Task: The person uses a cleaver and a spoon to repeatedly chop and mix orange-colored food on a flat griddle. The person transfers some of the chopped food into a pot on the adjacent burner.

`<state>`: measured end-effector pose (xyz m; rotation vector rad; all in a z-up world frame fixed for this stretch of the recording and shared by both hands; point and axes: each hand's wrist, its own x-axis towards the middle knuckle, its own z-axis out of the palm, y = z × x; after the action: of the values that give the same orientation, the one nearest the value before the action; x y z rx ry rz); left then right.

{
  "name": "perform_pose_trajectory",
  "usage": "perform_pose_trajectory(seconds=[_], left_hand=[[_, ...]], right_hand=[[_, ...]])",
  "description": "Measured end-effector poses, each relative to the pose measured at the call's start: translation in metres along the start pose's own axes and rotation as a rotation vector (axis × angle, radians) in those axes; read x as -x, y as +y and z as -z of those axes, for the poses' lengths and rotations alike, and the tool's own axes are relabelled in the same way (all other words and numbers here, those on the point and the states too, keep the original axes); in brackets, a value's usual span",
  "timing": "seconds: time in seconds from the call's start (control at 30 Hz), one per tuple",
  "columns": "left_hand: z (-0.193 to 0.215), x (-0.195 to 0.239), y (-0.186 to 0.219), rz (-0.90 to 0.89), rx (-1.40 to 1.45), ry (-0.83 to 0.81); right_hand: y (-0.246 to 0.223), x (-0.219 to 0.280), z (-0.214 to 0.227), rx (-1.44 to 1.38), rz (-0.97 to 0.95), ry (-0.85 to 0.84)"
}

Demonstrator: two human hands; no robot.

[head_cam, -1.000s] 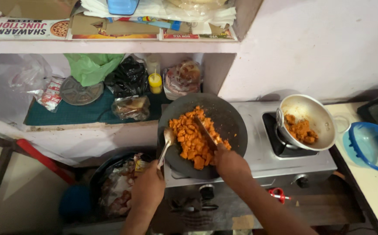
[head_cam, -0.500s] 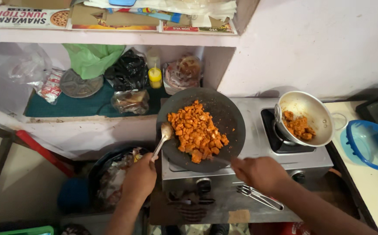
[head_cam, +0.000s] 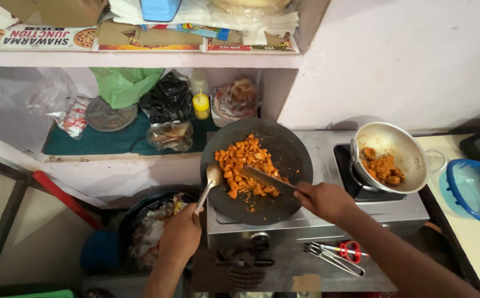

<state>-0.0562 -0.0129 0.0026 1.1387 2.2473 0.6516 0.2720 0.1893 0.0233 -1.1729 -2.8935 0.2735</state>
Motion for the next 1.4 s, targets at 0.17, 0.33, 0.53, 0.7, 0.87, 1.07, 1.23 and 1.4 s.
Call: perform_pose_trajectory(seconds=[0.17,0.33,0.53,0.7,0.87,1.07,1.23,1.4], left_hand=[[0.013,0.007,0.015,0.103,0.008,-0.099],[0.007,0.013,0.013,0.06,-0.03,-0.046],[-0.006,0.008,-0.002,0.04,-0.037,-0.023],[-0.003,0.007,-0.003,0.042,-0.037,-0.047],[-0.013,-0.002,-0.001,-0.009,-0.048,-0.034],[0.005,0.004,0.006,0.042,-0.042,-0.083],[0.013,0.007,0.012,0.159,-0.042,-0.211],[-0.004,0.005,-0.002,0.006,-0.067,-0.025]], right_hand=[[0.019,-0.024,-0.004,-0.779,-0.326,-0.292],[0.007,-0.036,0.034,-1.032,-0.573,-0.517],[-0.019,-0.017,0.076,-0.634,-0.407,0.011],[-0.055,-0.013,0.046,-0.157,-0.493,0.235],[-0.059,-0.022,0.021,-0.098,-0.419,-0.028],[-0.04,-0.025,0.054,-0.122,-0.408,0.117],[-0.043,-0.02,0.017,-0.069,-0.492,-0.014],[-0.051,-0.015,0.023,-0.02,-0.404,0.052]])
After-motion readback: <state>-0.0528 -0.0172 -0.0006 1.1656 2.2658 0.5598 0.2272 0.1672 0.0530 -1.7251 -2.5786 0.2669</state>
